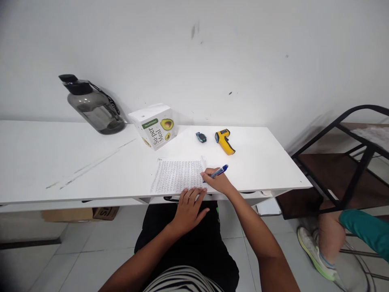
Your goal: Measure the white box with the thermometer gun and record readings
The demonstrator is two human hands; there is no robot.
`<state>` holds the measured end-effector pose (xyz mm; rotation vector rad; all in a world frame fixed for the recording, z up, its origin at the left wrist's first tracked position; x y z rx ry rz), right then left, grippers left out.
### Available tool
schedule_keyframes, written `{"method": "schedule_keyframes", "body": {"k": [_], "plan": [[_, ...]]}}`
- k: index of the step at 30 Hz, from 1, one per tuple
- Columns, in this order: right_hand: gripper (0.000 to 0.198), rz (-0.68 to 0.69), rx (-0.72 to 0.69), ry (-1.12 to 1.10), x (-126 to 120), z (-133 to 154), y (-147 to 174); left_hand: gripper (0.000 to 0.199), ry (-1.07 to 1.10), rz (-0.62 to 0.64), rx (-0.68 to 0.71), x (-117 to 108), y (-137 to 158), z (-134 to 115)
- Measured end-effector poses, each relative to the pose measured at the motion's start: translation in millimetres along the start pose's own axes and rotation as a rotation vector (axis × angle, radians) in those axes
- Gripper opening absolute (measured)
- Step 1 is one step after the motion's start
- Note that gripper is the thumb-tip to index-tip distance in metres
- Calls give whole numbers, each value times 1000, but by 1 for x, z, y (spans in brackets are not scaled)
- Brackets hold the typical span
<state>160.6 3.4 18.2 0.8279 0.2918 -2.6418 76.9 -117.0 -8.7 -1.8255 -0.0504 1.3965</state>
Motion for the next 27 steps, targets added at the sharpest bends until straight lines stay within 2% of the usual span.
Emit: {"method": "schedule_keyframes", "body": {"k": [8,18,27], "plan": [[36,29,-25,1,2,2,0,59,-11,15,1,1,1,1],[36,-34,-23,-2,-3,4,0,59,-20,47,-3,2,0,0],[36,17,-37,-6,1,2,1,58,-15,39,-2,2,1,1]]}}
Point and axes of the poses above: each hand's wrist, its own y-axis away from the middle knuckle, its own x-axis out of the palm, z = x × y, the point moved 10 cm from there along -y, towards the middle knuckle, and after that the axes turned 1 degree about z, right-handed, at the moved point
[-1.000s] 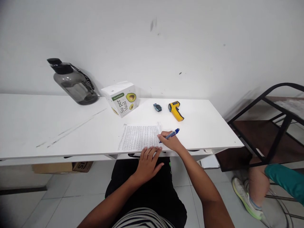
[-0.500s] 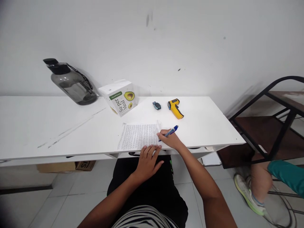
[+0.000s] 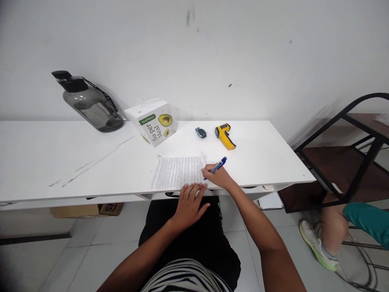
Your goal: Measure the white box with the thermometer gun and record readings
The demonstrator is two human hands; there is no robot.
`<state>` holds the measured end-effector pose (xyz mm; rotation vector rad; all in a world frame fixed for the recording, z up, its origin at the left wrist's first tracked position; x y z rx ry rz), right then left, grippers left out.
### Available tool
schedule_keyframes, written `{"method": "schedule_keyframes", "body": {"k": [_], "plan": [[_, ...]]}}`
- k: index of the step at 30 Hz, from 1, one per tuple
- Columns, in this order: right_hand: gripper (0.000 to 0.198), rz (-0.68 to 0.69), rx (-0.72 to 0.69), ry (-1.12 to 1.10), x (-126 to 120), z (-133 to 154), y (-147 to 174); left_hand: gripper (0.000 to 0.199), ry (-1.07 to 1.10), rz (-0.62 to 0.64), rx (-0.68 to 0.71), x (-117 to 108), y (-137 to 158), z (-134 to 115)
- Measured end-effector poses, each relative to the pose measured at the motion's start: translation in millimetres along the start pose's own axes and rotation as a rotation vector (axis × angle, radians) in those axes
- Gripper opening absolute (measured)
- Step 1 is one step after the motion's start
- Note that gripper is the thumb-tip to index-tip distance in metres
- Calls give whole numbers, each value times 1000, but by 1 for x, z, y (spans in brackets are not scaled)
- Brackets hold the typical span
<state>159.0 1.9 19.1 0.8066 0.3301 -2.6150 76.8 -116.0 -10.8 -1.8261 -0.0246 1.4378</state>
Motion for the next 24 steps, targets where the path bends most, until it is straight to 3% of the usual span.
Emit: {"method": "schedule_keyframes", "body": {"k": [24], "plan": [[37,-37,43,-14,-4,-2,0,62,-4,16,-6,1,0,0]]}}
Point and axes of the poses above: each hand's wrist, its own y-axis away from the middle knuckle, its own x-axis out of the palm, z = x × y, the point moved 10 cm from there along -y, towards the middle knuckle, and after that the axes turned 1 degree about z, right-handed, at the moved point
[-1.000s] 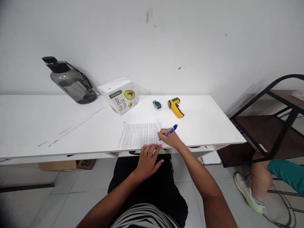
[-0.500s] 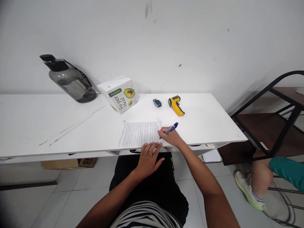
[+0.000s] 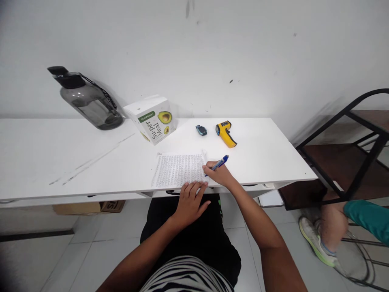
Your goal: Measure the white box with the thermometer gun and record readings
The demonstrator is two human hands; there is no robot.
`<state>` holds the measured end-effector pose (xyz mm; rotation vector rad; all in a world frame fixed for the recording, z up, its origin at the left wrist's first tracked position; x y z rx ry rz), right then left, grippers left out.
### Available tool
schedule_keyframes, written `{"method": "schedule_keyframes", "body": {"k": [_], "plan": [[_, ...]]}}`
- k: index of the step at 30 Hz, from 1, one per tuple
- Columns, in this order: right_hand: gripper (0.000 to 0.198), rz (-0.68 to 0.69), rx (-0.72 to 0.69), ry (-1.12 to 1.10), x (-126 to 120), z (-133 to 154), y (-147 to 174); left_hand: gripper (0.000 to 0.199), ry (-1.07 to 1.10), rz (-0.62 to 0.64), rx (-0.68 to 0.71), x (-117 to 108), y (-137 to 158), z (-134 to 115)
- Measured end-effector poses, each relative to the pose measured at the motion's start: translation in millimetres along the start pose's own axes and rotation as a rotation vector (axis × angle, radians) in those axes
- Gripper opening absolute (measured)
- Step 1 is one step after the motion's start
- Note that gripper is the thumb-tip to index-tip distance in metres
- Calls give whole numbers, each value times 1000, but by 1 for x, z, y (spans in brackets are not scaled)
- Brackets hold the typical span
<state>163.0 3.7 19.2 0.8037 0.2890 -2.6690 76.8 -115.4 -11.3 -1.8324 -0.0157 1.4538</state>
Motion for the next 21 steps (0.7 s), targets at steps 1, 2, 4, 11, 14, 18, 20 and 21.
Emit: {"method": "schedule_keyframes", "body": {"k": [1,2,4,11,14,18,20,21], "plan": [[37,-4,1,-3,0,0,0,63,-2,0,0,0,0,0],[37,-8,2,-5,-1,-1,0,63,-3,-2,1,1,1,0],[37,-17,6,-8,-1,-2,-1,63,-3,-5,4,1,1,0],[38,-44,7,17,-3,-2,0,60,2,4,-3,2,1,0],[37,-3,1,19,0,-3,0,59,5,1,0,0,0,0],[39,-12,12,-2,-3,-6,0,58,8,-6,2,-1,0,0],[40,-58,14,-32,-7,-6,1,57,9,-9,1,0,0,0],[39,-85,13,-44,-9,-5,1,57,12,-13,1,-1,0,0]]}}
Point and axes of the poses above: each hand's wrist, its own y-axis away from the middle knuckle, its own x-axis out of the palm, z = x × y, the point moved 10 cm from there along -y, towards the middle knuckle, and after that the axes turned 1 degree about z, right-handed, at the moved point
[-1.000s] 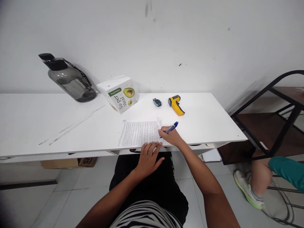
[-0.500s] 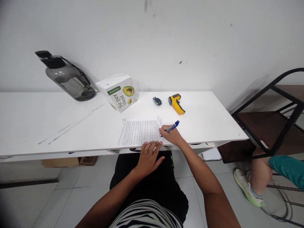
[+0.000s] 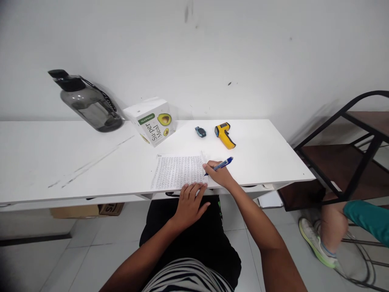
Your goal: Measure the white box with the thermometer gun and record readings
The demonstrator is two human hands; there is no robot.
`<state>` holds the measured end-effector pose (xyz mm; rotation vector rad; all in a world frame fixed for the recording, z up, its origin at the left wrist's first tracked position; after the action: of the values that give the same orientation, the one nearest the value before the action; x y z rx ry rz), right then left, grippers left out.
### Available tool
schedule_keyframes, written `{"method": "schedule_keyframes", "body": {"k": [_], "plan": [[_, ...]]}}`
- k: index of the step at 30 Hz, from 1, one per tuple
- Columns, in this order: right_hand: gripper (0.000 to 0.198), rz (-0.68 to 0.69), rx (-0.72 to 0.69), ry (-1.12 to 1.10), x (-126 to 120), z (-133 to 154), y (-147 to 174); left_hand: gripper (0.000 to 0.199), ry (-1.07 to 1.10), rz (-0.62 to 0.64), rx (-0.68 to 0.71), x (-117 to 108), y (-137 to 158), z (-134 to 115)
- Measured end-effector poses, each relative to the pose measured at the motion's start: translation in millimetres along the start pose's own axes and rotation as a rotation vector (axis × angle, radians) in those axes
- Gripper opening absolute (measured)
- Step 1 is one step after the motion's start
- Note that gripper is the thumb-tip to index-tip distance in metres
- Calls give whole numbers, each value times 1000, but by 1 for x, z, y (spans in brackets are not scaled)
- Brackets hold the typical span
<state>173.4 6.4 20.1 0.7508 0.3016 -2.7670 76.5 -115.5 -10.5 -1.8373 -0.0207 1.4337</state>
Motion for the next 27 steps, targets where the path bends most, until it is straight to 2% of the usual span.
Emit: {"method": "schedule_keyframes", "body": {"k": [3,7,11,13,16,18,20,22,23,25,27], "plan": [[31,-67,-17,32,-4,2,-1,56,28,-12,-8,-4,-2,-1],[23,-61,-145,288,6,12,-17,49,81,15,-57,-9,-10,0],[40,-31,-155,589,17,12,-57,39,149,104,-134,-10,-26,8],[44,-6,-143,680,23,12,-78,30,254,149,-126,-15,-35,11],[42,80,-183,776,40,15,-98,25,515,114,-46,-42,-46,15],[42,128,-222,809,50,15,-102,33,608,-41,17,-76,-53,26],[42,90,-260,783,49,15,-102,43,537,-285,26,-111,-59,54],[41,-52,-256,730,29,16,-102,55,424,-574,-162,-137,-63,109],[40,-144,-231,716,14,14,-102,65,419,-662,-311,-138,-66,144],[38,-345,-103,739,-24,5,-100,88,485,-697,-633,-118,-76,216],[36,-502,114,786,-62,-13,-96,110,529,-609,-912,-82,-84,276]]}}
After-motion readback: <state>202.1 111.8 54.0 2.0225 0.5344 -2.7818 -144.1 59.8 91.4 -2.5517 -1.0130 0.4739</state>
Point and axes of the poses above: each hand's wrist, its own y-axis away from the middle knuckle, its own x-axis out of the palm, z = x × y, the point moved 10 cm from there along -y, towards the middle knuckle, and after that the axes turned 1 degree about z, right-handed, at the moved point
